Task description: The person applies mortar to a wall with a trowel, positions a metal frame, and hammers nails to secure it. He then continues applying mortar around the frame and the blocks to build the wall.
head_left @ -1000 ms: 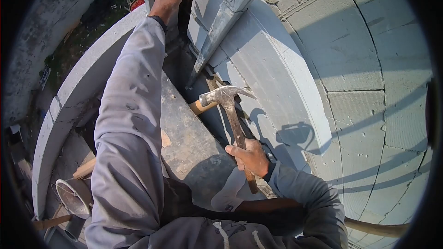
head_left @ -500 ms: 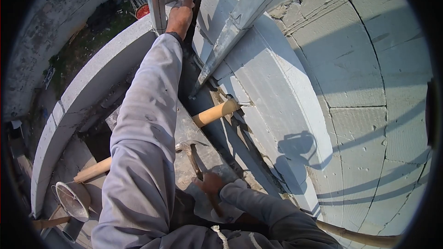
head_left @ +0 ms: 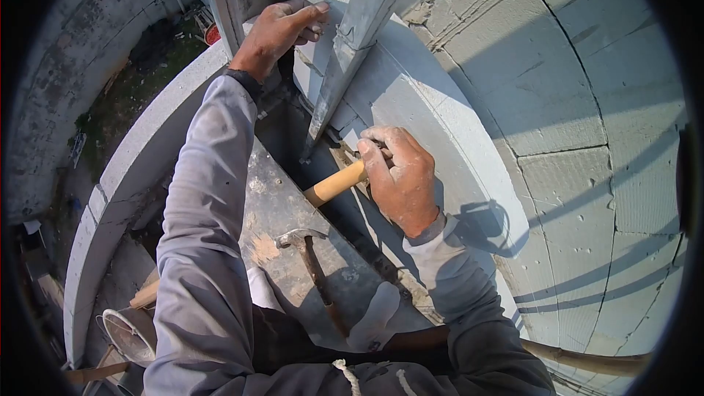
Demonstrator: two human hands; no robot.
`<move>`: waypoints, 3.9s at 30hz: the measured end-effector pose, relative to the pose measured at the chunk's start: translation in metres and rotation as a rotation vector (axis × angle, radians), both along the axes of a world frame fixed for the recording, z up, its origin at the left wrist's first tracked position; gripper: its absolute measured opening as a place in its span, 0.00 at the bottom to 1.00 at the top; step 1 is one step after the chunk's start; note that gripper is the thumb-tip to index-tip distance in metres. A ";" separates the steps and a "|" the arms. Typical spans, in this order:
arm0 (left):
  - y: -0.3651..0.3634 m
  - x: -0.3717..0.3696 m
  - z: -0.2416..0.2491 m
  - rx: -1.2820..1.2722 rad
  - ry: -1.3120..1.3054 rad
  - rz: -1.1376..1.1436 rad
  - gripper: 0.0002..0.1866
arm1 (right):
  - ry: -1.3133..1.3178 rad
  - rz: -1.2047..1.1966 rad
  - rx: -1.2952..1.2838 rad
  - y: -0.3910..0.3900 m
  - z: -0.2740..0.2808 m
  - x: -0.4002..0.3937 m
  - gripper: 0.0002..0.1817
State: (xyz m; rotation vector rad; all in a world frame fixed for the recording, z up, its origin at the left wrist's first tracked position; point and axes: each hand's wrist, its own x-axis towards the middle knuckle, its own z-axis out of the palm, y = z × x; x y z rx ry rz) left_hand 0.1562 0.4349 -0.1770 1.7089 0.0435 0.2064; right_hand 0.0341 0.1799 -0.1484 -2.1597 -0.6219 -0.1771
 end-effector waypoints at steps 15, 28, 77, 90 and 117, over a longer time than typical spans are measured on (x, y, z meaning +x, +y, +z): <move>-0.003 -0.021 0.029 0.330 -0.260 -0.273 0.24 | -0.104 -0.060 -0.113 0.021 0.048 0.044 0.11; -0.012 -0.021 0.007 0.375 -0.443 -0.099 0.14 | 0.104 -0.234 -0.115 0.007 0.082 0.104 0.12; -0.008 -0.023 0.027 0.180 0.028 -0.253 0.19 | 0.038 0.013 0.228 0.088 -0.036 0.023 0.08; -0.025 -0.011 0.020 0.475 -0.265 0.040 0.16 | 0.071 -0.030 0.125 0.107 -0.038 0.038 0.06; -0.024 -0.004 0.008 0.317 -0.144 0.066 0.15 | 0.187 -0.061 0.079 0.101 -0.048 0.046 0.07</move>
